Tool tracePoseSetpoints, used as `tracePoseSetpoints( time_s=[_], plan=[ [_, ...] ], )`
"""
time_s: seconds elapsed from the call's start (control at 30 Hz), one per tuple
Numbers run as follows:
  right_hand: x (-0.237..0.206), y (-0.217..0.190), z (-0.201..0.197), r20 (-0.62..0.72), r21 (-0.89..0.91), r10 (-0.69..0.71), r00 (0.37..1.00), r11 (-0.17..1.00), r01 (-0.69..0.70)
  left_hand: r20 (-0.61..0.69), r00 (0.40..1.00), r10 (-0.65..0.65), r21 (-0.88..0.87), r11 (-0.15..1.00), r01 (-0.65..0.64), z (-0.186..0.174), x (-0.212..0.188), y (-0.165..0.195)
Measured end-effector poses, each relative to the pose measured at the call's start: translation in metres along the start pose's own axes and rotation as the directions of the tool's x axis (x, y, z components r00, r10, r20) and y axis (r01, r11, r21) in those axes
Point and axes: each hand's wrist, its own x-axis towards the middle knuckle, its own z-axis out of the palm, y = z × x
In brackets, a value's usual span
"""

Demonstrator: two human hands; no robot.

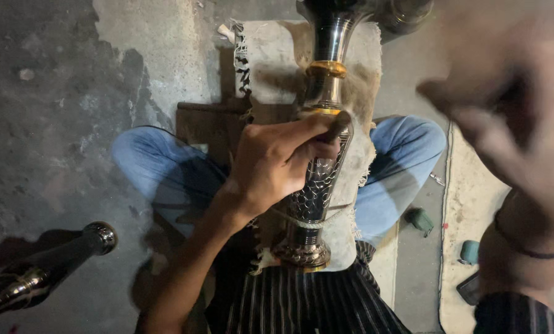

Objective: The person sits cross-legged on the floor with an engraved brass vase held upright against a cloth pad. They hold a steel punch against the vase surface and repeatedly strike it with a wooden mallet, repositioning the punch to work along the engraved pattern, and occasionally switch to a wooden block tool.

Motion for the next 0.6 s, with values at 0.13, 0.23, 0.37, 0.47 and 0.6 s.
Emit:
tracePoseSetpoints(
  time_s=[0.13,0.23,0.37,0.47,0.6],
  plan=[
    [-0.016,0.008,-0.002,-0.151,0.37,0.025,0.988,0.928,0.033,0.1,0.993,0.057,-0.005,0.998,-0.057,0.0,0.004,-0.005],
    [-0.032,-0.003,0.017,-0.299,0.381,0.342,0.891,0.899,-0.217,0.138,0.988,0.074,0.064,0.994,-0.083,-0.002,0.007,-0.007],
    [-0.036,-0.019,0.022,-0.368,0.174,0.137,0.919,0.982,-0.077,0.261,0.958,0.119,0.06,0.988,-0.139,-0.001,0.016,-0.009],
    [-0.035,-0.02,0.037,-0.462,0.497,0.349,0.815,0.863,-0.088,0.331,0.928,0.168,0.046,0.98,-0.194,0.0,0.021,-0.009],
    [-0.058,-0.003,0.059,-0.503,0.395,0.319,0.803,0.911,-0.114,0.428,0.854,0.295,0.087,0.927,-0.364,0.001,0.033,-0.016]
  ],
)
